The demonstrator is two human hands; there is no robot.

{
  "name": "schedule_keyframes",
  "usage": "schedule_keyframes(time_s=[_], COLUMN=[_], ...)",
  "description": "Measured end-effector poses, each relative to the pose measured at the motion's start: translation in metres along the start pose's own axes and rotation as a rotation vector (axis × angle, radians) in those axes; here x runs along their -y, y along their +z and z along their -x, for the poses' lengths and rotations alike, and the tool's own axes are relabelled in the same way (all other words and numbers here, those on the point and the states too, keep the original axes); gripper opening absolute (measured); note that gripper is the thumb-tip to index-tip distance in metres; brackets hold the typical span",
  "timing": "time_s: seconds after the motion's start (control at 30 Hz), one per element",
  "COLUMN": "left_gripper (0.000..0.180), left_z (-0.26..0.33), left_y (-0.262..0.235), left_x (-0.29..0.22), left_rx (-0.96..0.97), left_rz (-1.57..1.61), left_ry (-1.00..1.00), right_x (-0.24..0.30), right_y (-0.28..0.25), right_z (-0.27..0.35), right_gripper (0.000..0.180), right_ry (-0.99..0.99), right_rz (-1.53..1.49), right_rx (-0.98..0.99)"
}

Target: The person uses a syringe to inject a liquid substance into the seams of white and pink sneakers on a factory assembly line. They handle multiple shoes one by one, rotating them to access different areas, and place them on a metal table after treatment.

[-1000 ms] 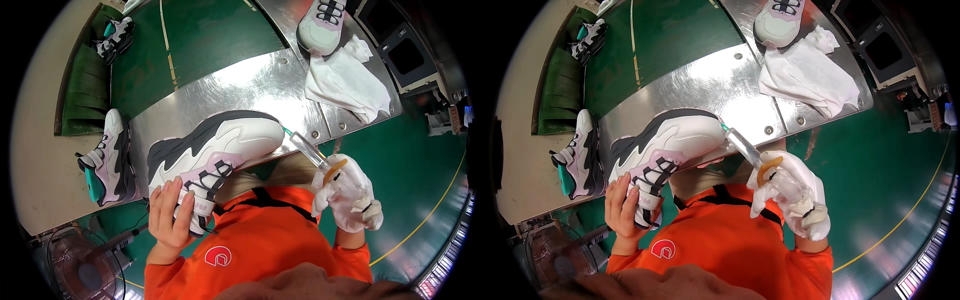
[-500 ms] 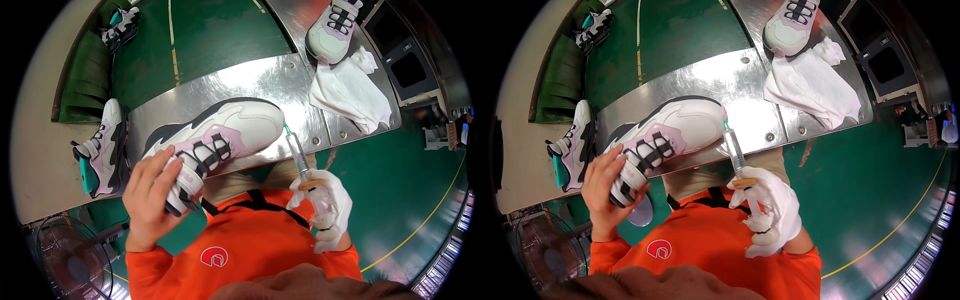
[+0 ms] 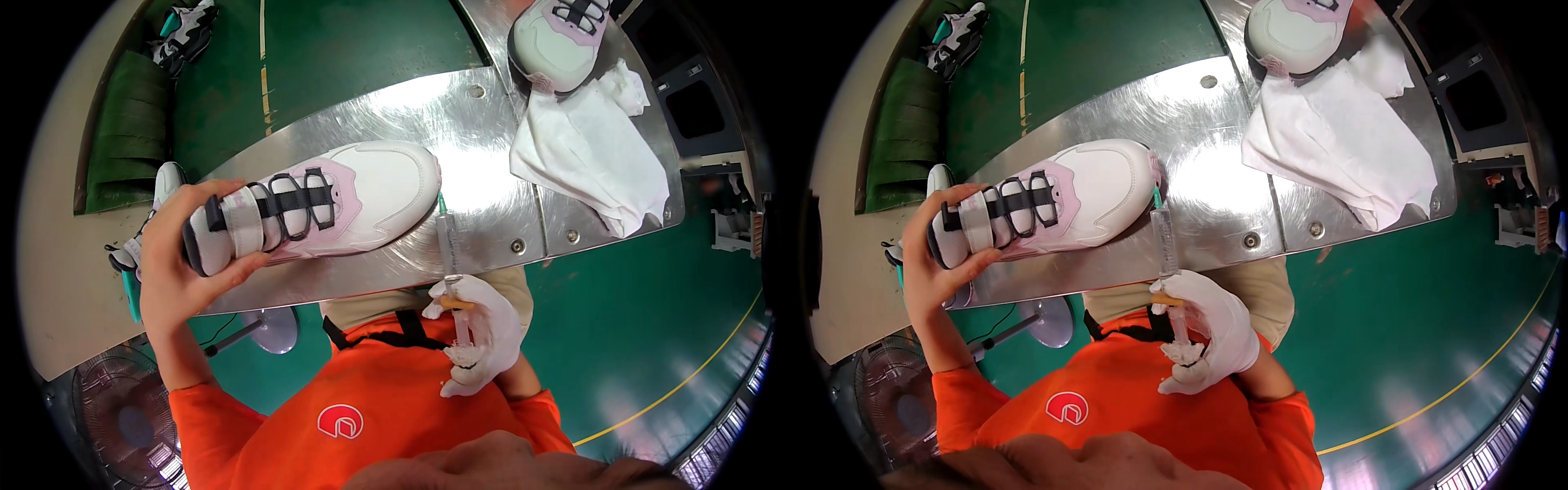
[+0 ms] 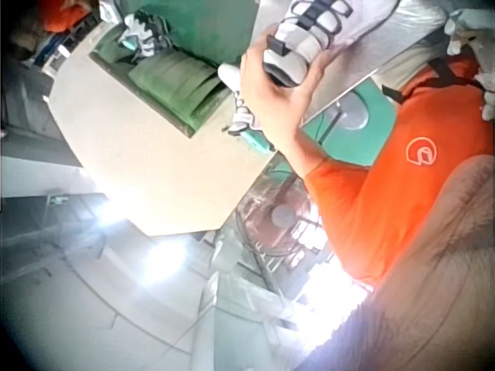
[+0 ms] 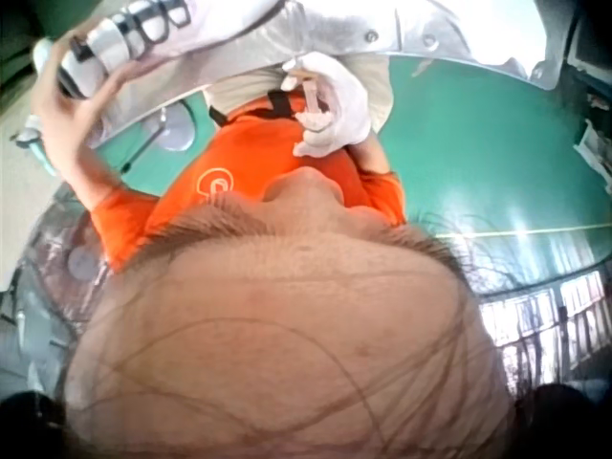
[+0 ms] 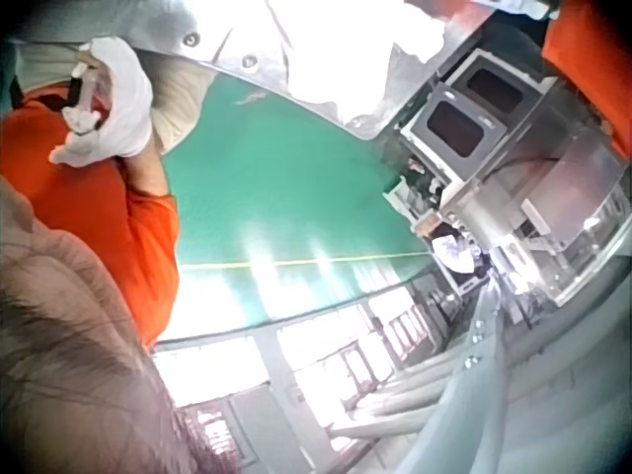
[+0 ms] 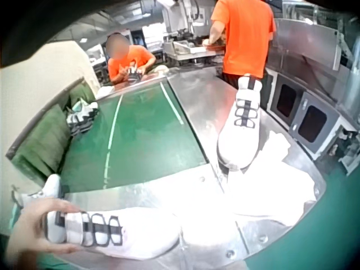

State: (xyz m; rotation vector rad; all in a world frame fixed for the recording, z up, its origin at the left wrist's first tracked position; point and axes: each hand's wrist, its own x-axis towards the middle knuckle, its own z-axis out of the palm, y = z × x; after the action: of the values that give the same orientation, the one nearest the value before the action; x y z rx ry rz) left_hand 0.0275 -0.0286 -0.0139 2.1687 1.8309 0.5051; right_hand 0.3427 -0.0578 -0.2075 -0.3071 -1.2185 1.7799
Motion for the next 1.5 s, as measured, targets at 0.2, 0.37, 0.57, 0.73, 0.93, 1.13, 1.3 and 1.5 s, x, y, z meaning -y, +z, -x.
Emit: schedule_keyframes(time_s=[0.2,0.37,0.57,0.73,0.93,1.13,1.3,1.5], left_gripper=[0.059,0.059,0.054,0.030,0.033,0.057,0.084,0.078], left_z=[-0.003,0.018,0.093,0.116,0.108,0.055,-0.021,-0.168], left_y=[-0.003,0.006,0.027,0.049,0.040,0.009,-0.045,0.023], left_x=[0.000,-0.010,-0.037,-0.037,-0.038,-0.029,-0.001,-0.001], left_rx=[0.021,-0.069,-0.180,-0.277,-0.248,-0.151,0.443,0.872], left_rz=[0.045,-0.109,-0.392,-0.475,-0.455,-0.304,0.151,0.229], left_ry=[-0.041,0.112,0.247,0.303,0.289,0.276,-0.053,0.213], right_x=[-0.005,0.018,0.045,0.056,0.059,0.055,0.050,0.068], right_y=[-0.001,-0.008,-0.006,0.005,0.011,-0.009,-0.035,-0.040], right_z=[0.005,0.007,-0.033,-0.066,-0.073,-0.071,-0.058,-0.034], right_gripper=[0.092,0.085,0.106,0.113,0.103,0.110,0.115,0.107], right_ry=[0.053,0.126,-0.163,-0.287,-0.332,-0.256,-0.194,-0.019], right_rz=[-0.059,-0.166,0.027,0.422,0.707,0.567,0.412,0.637], right_rx=[-0.059,-0.312,-0.505,-0.115,-0.147,-0.355,-0.453,-0.490])
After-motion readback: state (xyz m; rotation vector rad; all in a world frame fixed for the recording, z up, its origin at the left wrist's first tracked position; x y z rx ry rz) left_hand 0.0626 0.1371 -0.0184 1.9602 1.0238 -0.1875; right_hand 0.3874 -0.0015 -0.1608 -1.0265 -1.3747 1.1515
